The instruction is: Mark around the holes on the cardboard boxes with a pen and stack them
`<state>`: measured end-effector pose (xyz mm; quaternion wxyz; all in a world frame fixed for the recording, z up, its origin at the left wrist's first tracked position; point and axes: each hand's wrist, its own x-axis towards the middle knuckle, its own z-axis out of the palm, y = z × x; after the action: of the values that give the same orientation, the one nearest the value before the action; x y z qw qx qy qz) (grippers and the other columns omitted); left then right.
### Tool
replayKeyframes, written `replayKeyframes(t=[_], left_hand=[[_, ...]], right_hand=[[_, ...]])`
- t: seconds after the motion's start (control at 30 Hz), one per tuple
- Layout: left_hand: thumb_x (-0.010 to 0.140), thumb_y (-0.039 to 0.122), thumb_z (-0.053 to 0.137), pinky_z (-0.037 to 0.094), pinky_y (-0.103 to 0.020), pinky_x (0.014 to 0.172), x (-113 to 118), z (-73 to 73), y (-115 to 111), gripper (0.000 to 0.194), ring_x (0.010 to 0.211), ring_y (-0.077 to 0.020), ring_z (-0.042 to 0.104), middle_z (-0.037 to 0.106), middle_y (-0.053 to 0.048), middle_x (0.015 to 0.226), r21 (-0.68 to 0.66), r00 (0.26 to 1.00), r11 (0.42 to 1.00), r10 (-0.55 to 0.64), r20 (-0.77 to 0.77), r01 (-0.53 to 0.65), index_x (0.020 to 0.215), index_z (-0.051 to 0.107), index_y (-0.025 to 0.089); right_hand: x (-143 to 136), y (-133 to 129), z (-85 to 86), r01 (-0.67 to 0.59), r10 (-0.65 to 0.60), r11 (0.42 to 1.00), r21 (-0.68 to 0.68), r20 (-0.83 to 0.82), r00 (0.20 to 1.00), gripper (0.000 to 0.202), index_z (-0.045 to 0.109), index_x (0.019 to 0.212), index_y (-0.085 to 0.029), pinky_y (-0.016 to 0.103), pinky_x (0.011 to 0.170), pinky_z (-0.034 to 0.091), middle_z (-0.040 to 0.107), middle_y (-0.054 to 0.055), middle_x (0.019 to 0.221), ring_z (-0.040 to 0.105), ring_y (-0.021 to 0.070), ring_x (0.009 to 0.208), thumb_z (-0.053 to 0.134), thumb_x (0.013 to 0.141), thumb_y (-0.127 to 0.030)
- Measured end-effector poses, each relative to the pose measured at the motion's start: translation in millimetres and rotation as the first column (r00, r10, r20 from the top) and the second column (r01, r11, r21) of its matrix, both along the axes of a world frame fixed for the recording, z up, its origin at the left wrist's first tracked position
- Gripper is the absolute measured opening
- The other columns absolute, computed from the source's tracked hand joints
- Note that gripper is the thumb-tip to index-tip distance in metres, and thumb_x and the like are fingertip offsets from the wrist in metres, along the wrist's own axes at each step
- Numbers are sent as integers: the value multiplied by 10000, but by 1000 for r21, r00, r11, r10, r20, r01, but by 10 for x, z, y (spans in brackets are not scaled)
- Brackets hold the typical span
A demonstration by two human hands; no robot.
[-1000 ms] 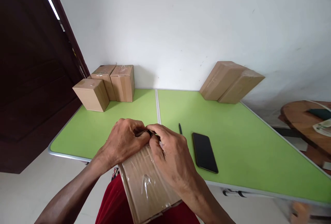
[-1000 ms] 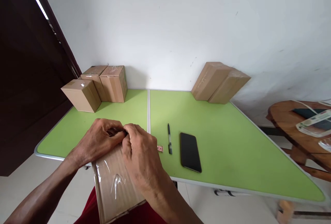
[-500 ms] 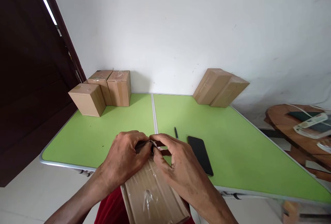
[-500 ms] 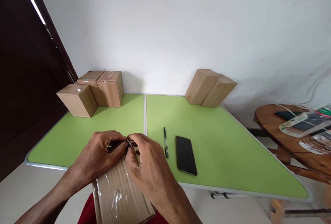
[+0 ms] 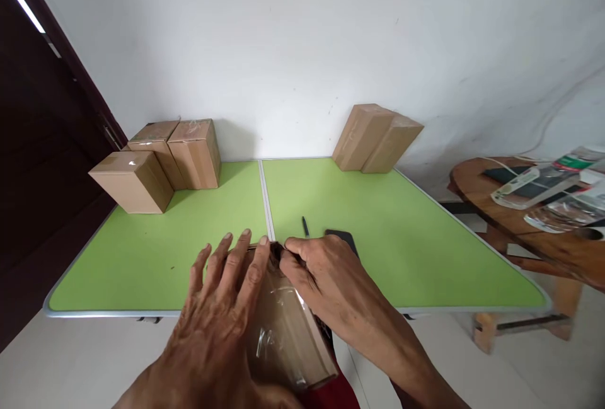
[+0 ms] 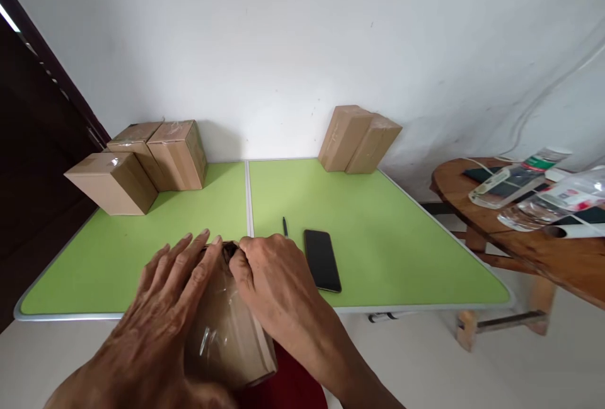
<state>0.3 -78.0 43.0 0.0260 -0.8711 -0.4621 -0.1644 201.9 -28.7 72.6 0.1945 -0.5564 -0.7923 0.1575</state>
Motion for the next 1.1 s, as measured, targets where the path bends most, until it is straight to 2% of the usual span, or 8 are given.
replayKeyframes(t=[0.2,0.37,0.43,0.57,0.7,0.8,0.9,1.1], left_hand=[[647,739,925,440,-733,1200,-200,34,-169,1488,1603,-551,368,277,-291,1791,22,996,999,42,-73,-40,1798,124,241],[638,654,928,254,-758,1280,-165,-15,-172,1490,1633,-569,261,231,-296,1768,95,990,992,94,-102,-84,1796,84,247],[610,632,941,281,-750,1253,-125,-32,-138,1513,1589,-575,306,281,-297,1730,99,989,991,103,-109,-93,1792,77,250],[596,584,952,392,-688,1178,-77,-27,-45,1475,1488,-524,409,394,-258,1634,79,990,992,106,-92,-99,1774,121,272],[607,502,895,274,-749,1272,-103,7,82,1394,1501,-511,395,399,-247,1600,86,991,991,110,-80,-103,1763,164,235],[629,484,884,209,-814,1294,-139,19,136,1369,1536,-528,375,385,-231,1629,43,990,991,126,-62,-124,1770,163,250],[529,464,977,274,-835,1273,-155,16,123,1528,1588,-560,318,337,-216,1704,-20,979,980,198,-39,-199,1779,109,318],[429,487,1077,459,-746,1202,-113,8,85,1659,1580,-537,369,334,-208,1743,-88,976,973,217,25,-214,1779,119,380]], right_hand=[[-60,-119,30,-12,22,991,131,-72,997,334,530,705,-227,335,616,294,564,-21,599,430,145,537,472,1031,-185],[-209,-92,-56,-10,37,975,220,-121,992,324,606,734,-208,342,601,278,580,-13,610,403,147,536,455,1016,-156],[-244,-75,-104,-12,46,970,243,-135,990,325,617,739,-202,337,592,271,584,-12,619,398,143,540,454,1013,-141],[-173,-6,-129,-48,91,973,226,-185,978,324,574,731,-208,310,579,289,533,-38,614,391,122,526,475,1032,-144],[146,290,-155,-83,94,992,99,-108,990,455,595,803,-209,256,556,354,580,-35,646,505,112,525,355,1186,-267],[476,675,-407,106,-117,993,54,274,955,353,695,1092,-171,255,608,419,750,54,864,688,162,710,357,1186,-199],[716,1009,-891,120,-106,993,-3,458,883,282,736,1198,-139,280,615,461,799,121,1034,738,202,783,540,1043,-8],[784,1289,-1722,-45,61,998,-40,640,766,339,690,1380,-194,420,890,682,733,97,1342,760,238,1082,741,1077,-336]])
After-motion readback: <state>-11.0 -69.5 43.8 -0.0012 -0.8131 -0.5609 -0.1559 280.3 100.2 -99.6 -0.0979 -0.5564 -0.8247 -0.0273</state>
